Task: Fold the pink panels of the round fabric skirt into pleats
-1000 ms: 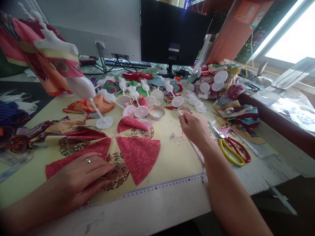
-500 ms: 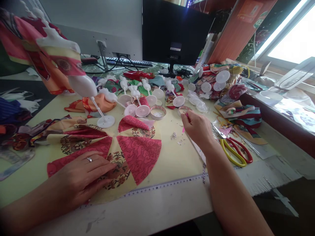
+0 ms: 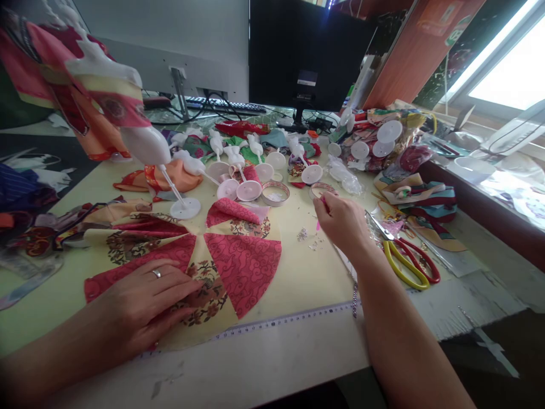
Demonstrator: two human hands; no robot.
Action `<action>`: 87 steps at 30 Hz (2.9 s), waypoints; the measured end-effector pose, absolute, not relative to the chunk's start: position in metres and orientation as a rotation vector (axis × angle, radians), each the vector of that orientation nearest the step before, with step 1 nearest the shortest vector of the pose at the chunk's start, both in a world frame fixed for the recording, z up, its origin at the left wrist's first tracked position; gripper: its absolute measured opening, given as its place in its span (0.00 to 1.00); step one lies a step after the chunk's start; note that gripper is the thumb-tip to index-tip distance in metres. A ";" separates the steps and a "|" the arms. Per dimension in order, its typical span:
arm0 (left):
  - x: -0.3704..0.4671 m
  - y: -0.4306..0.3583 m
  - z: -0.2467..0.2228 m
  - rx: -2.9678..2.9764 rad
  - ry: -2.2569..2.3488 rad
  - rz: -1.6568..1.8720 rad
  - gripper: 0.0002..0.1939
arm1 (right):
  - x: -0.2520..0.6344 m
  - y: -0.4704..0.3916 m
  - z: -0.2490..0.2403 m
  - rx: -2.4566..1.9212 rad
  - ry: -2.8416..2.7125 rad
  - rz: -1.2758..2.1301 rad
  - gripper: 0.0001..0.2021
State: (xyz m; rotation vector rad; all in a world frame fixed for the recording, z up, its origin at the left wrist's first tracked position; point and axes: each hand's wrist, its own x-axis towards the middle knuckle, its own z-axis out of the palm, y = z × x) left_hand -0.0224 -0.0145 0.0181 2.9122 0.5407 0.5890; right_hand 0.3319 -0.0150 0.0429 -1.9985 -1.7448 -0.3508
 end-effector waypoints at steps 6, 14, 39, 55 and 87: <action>-0.022 -0.014 0.021 2.923 0.525 0.583 0.11 | 0.331 -0.014 0.043 -2.001 -1.749 -0.354 0.16; -0.021 -0.013 0.019 2.913 0.533 0.583 0.11 | 0.332 -0.015 0.043 -1.995 -1.739 -0.363 0.16; -0.021 -0.014 0.021 2.925 0.531 0.601 0.11 | 0.330 -0.016 0.044 -2.009 -1.763 -0.374 0.16; -0.022 -0.014 0.021 2.920 0.539 0.565 0.11 | 0.327 -0.017 0.046 -1.973 -1.763 -0.356 0.16; -0.028 -0.008 0.022 3.002 0.705 0.560 0.12 | 0.246 -0.047 0.039 -1.292 -1.475 0.686 0.12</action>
